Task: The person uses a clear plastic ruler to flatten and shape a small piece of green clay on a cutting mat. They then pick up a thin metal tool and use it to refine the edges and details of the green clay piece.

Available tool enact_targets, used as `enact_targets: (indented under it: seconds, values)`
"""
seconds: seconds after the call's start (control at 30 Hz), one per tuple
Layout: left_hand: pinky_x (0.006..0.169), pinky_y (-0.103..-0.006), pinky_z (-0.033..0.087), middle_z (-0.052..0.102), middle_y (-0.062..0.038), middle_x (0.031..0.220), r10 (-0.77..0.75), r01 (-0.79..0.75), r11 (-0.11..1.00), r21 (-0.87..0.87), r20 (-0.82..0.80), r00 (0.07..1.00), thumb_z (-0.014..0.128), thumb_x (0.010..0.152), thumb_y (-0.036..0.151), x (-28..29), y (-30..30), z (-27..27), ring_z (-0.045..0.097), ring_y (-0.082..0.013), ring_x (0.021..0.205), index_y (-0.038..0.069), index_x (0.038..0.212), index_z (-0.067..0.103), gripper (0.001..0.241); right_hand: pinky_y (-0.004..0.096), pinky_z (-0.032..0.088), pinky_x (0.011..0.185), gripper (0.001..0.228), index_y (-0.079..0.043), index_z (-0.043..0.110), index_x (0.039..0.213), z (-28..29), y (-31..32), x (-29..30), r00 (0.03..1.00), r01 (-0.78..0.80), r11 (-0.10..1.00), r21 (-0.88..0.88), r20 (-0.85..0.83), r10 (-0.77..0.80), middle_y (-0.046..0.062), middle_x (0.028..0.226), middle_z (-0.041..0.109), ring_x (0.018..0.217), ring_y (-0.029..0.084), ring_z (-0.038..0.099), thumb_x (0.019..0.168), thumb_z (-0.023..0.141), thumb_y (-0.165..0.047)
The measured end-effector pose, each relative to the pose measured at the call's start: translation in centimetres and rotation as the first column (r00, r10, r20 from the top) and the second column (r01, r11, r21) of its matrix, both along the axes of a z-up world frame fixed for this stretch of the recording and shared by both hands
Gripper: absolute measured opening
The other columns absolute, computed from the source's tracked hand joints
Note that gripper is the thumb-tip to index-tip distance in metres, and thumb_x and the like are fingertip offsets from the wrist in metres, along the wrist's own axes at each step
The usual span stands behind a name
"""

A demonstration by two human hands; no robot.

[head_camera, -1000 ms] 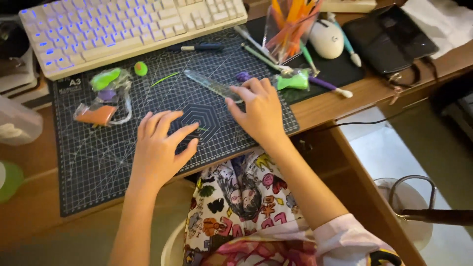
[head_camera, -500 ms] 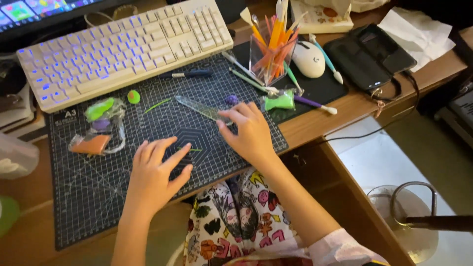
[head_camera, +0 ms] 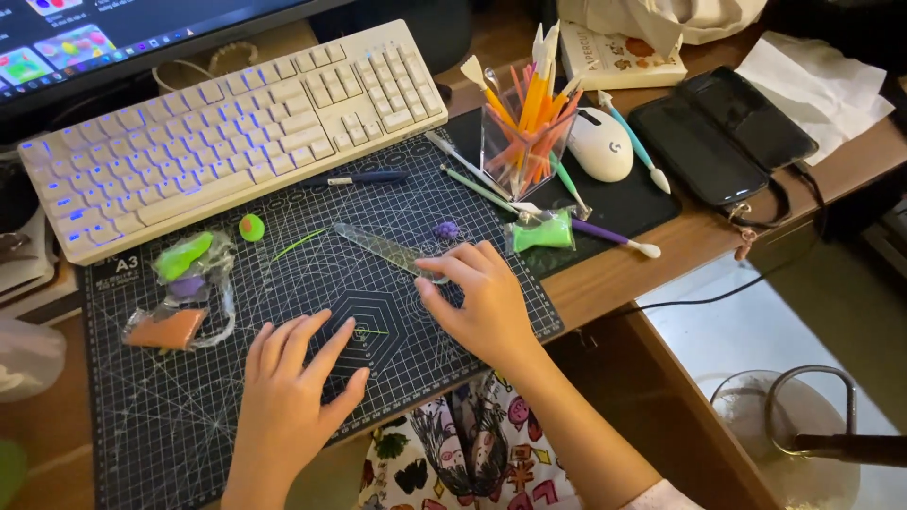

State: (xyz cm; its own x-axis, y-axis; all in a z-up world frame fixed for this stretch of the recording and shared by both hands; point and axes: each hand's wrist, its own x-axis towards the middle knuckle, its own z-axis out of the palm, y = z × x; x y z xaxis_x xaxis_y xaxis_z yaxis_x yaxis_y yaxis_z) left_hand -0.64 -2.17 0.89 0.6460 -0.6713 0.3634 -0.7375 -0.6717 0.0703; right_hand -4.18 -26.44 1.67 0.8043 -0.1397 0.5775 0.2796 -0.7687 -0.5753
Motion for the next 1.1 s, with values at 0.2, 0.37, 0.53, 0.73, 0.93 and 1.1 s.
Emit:
enact_targets:
  seconds: [0.2, 0.37, 0.53, 0.73, 0.93, 1.1]
  values:
    - [0.109, -0.0526, 0.036, 0.058, -0.007, 0.132, -0.002, 0.002, 1.000, -0.028, -0.014, 1.000, 0.060, 0.086, 0.042, -0.3, -0.2, 0.5, 0.051, -0.0264, 0.123, 0.018, 0.126, 0.064, 0.047, 0.031, 0.043, 0.062, 0.022, -0.011, 0.072, 0.107, -0.1, 0.2, -0.1, 1.000, -0.001, 1.000, 0.006, -0.016, 0.001, 0.000, 0.086, 0.065, 0.078, 0.018, 0.048, 0.092, 0.063, -0.023]
    - [0.113, -0.0502, 0.031, 0.052, -0.006, 0.144, -0.187, 0.186, 0.982, -0.025, -0.053, 0.981, 0.058, 0.088, 0.044, -0.7, -0.2, 0.4, 0.051, -0.0184, 0.129, 0.010, 0.137, 0.053, 0.059, 0.033, 0.043, 0.067, 0.015, -0.007, 0.070, 0.104, 0.3, 1.8, -1.3, 0.985, -0.071, 0.987, -0.143, 0.143, 0.092, 0.005, 0.087, 0.064, 0.075, 0.021, 0.053, 0.093, 0.064, -0.014]
    - [0.115, -0.0547, 0.022, 0.041, -0.007, 0.151, -0.227, 0.233, 0.970, 0.068, -0.081, 0.971, 0.057, 0.088, 0.057, -1.6, 0.2, 0.3, 0.040, -0.0219, 0.137, 0.011, 0.143, 0.045, 0.073, 0.034, 0.045, 0.067, 0.018, -0.004, 0.072, 0.105, -0.2, 2.4, -2.1, 0.992, -0.066, 0.988, -0.137, 0.097, 0.079, 0.006, 0.086, 0.065, 0.076, 0.022, 0.054, 0.093, 0.064, -0.016]
    - [0.111, -0.0565, 0.031, 0.055, -0.011, 0.136, -0.257, 0.256, 0.966, -0.031, -0.016, 0.966, 0.055, 0.090, 0.053, -2.3, 0.4, 0.7, 0.053, -0.0259, 0.125, 0.010, 0.134, 0.056, 0.062, 0.031, 0.045, 0.063, 0.017, -0.004, 0.073, 0.103, -0.2, 2.8, -2.2, 0.994, -0.034, 0.985, -0.171, 0.099, 0.052, 0.005, 0.082, 0.066, 0.074, 0.020, 0.054, 0.092, 0.066, -0.015]
    - [0.111, -0.0570, 0.026, 0.057, -0.015, 0.134, -0.239, 0.239, 0.967, -0.091, 0.014, 0.971, 0.055, 0.088, 0.057, -2.3, 0.3, -0.2, 0.053, -0.0285, 0.126, 0.008, 0.136, 0.054, 0.069, 0.036, 0.047, 0.068, 0.013, -0.009, 0.075, 0.097, 0.0, 3.1, -2.3, 0.995, -0.017, 0.984, -0.176, 0.094, 0.034, 0.006, 0.081, 0.067, 0.075, 0.026, 0.058, 0.087, 0.069, -0.013]
    - [0.114, -0.0595, 0.015, 0.053, -0.017, 0.142, -0.176, 0.171, 0.975, -0.141, -0.025, 0.984, 0.049, 0.085, 0.067, -2.4, 0.4, -0.3, 0.046, -0.0292, 0.136, 0.006, 0.142, 0.047, 0.083, 0.043, 0.049, 0.074, 0.014, -0.010, 0.075, 0.098, -0.6, 3.2, -2.5, 0.998, -0.031, 0.989, -0.146, 0.043, 0.037, 0.011, 0.082, 0.065, 0.084, 0.035, 0.061, 0.085, 0.072, -0.010]
